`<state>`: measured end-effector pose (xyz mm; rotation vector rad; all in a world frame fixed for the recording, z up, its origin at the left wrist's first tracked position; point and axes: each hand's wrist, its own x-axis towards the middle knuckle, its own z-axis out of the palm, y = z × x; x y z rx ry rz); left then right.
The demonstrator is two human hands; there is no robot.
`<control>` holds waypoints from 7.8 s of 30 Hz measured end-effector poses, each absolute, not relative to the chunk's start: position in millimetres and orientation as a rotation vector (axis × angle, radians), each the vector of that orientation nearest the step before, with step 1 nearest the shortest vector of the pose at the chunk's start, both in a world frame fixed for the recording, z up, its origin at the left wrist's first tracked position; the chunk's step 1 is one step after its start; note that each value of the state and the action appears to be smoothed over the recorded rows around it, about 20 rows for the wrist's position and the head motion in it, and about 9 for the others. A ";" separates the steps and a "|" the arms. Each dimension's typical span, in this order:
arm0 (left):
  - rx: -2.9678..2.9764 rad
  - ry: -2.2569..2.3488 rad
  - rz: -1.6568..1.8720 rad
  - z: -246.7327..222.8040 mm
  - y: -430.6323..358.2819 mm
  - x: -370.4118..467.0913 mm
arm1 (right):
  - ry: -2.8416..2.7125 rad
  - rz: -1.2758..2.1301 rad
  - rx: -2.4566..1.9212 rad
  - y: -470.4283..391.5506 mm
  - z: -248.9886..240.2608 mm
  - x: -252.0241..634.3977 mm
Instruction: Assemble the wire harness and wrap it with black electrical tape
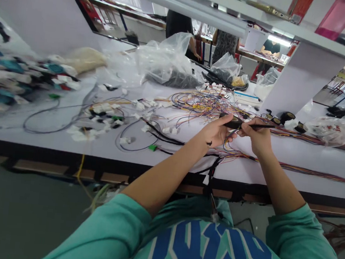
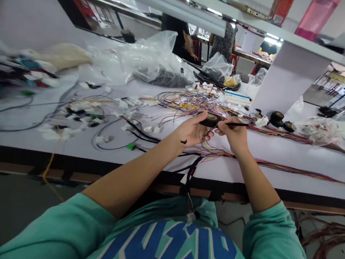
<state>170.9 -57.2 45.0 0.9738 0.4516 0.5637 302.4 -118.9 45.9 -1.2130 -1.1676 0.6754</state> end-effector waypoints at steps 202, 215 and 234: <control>1.368 0.841 0.486 18.9 -67.9 165.6 | -2.568 -0.050 -1.939 -122.1 55.7 305.7; 1.666 0.864 0.482 20.9 -58.1 166.4 | -2.834 -0.169 -1.936 -110.3 76.4 306.3; 1.550 1.028 0.505 8.9 -60.9 173.0 | -2.810 -0.440 -1.774 -81.3 42.7 304.9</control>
